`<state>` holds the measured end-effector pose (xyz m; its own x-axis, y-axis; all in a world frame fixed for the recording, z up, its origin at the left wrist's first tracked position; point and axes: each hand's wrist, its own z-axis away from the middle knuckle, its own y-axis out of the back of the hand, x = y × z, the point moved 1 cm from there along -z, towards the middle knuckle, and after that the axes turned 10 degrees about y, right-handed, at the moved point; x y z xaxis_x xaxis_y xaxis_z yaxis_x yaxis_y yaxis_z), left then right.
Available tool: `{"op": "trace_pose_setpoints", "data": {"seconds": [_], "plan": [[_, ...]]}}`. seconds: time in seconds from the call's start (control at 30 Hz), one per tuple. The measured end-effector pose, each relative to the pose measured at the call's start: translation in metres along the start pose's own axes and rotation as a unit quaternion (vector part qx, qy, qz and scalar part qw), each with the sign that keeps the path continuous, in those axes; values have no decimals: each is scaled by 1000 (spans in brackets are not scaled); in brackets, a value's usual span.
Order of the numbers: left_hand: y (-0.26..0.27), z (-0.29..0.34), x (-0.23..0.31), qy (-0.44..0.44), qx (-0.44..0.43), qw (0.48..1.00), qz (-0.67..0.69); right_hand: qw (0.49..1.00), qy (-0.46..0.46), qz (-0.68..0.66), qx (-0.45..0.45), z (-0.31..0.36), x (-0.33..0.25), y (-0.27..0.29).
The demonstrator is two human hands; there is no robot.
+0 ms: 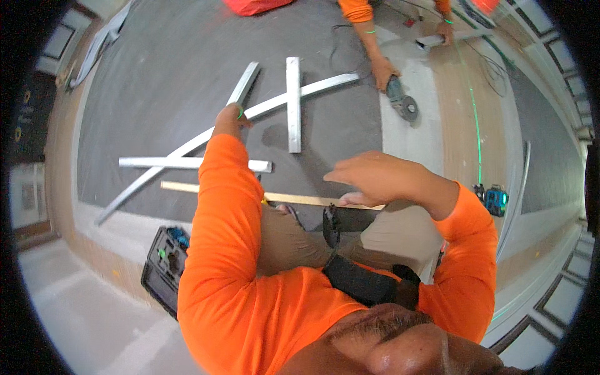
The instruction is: The person measures and cuts white metal strips using a tape measure and an angle grinder. They mark the metal, position it on the floor, and cut it into smaller pieces, creating sparks during the process.
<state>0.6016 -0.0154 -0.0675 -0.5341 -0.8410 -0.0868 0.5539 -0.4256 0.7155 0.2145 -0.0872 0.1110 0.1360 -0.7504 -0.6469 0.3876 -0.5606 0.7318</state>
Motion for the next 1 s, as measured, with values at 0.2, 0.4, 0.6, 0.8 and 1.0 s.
{"op": "trace_pose_setpoints", "data": {"seconds": [0.2,0.4,0.6,0.8,1.0], "plan": [[-21,-73,-15,64,-41,994,-80,1000,16,-5,3,-4,-2,0],[-21,-20,38,-44,-71,996,43,1000,1,-6,0,3,-5,8],[-91,-20,93,-98,-43,987,124,999,-26,-23,6,19,-1,5],[-130,-51,114,-109,9,973,202,999,-44,-29,1,25,-2,10],[-102,-36,120,-125,-153,877,439,998,-44,-36,22,30,3,6]]}}
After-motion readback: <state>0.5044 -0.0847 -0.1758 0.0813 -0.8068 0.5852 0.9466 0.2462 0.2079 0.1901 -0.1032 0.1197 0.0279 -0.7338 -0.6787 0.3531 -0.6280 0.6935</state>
